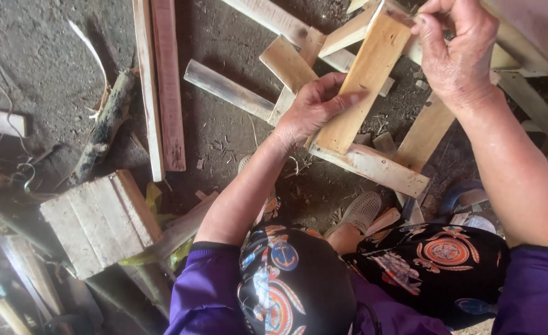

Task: The person sits on the ground assembling small wooden stool frames. They position wooden slats on the frames, place and press nails into the joints, and hammer the nails in with a claw hammer, working on one frame at a time among scattered wood pieces.

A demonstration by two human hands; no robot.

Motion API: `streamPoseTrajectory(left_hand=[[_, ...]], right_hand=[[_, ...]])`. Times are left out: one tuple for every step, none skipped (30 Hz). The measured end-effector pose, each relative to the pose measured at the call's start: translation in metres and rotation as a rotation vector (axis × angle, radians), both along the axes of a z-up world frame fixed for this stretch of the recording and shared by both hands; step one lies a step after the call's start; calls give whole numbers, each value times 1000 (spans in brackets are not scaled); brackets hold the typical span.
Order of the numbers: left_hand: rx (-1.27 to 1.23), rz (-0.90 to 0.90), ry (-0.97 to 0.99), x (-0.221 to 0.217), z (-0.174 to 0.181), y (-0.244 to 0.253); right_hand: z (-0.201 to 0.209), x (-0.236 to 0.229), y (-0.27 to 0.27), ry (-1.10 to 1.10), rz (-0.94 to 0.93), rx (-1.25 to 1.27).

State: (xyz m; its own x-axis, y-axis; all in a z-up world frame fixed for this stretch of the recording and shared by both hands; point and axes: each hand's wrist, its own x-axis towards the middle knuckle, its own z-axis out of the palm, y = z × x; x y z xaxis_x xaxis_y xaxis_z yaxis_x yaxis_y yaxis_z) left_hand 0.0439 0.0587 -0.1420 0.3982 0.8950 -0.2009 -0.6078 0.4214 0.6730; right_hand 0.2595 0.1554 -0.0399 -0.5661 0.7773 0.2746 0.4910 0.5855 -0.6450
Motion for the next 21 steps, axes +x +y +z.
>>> streamPoseTrajectory(left_hand=[[5,-2,-1,3,2,2],[-32,-18,-37,5,3,4],[-78,-34,-71,7,4,3],[-80,-36,-71,8,4,1],[-62,-33,-18,8,4,2],[-43,-31,35,9,4,3],[-41,-31,35,8,8,2],[-6,-19,86,7,12,1],[27,-6,137,6,15,-1],[25,-4,138,7,16,0],[25,0,142,7,16,-1],[25,4,145,7,17,-1],[23,8,151,8,13,0],[15,10,124,8,10,1],[9,9,94,11,6,1],[9,10,96,10,5,0],[-20,5,76,11,3,0],[-49,0,55,11,1,1],[-50,-1,55,10,1,1],[-61,-5,38,10,1,1],[-70,-10,21,9,1,2]], right_hand=[[1,0,1,-1,-2,5],[2,0,2,2,-5,2],[2,0,0,7,-7,-8],[2,1,-2,7,-9,-11],[3,1,-1,3,-16,-19],[4,1,0,-2,-23,-26],[2,3,2,-2,-23,-25],[0,6,4,8,-16,-22],[-3,8,5,19,-8,-21],[-6,13,7,20,-6,-23],[-11,16,9,33,0,-20],[-15,19,11,45,6,-18],[-12,18,9,50,10,-19],[-9,17,7,34,1,-22],[-5,17,5,14,-11,-23],[-5,16,4,15,-10,-23],[-4,15,3,22,-5,-37],[-4,15,3,29,0,-50],[-3,15,2,29,0,-52],[-2,15,1,20,-12,-60],[-2,15,0,10,-24,-66]])
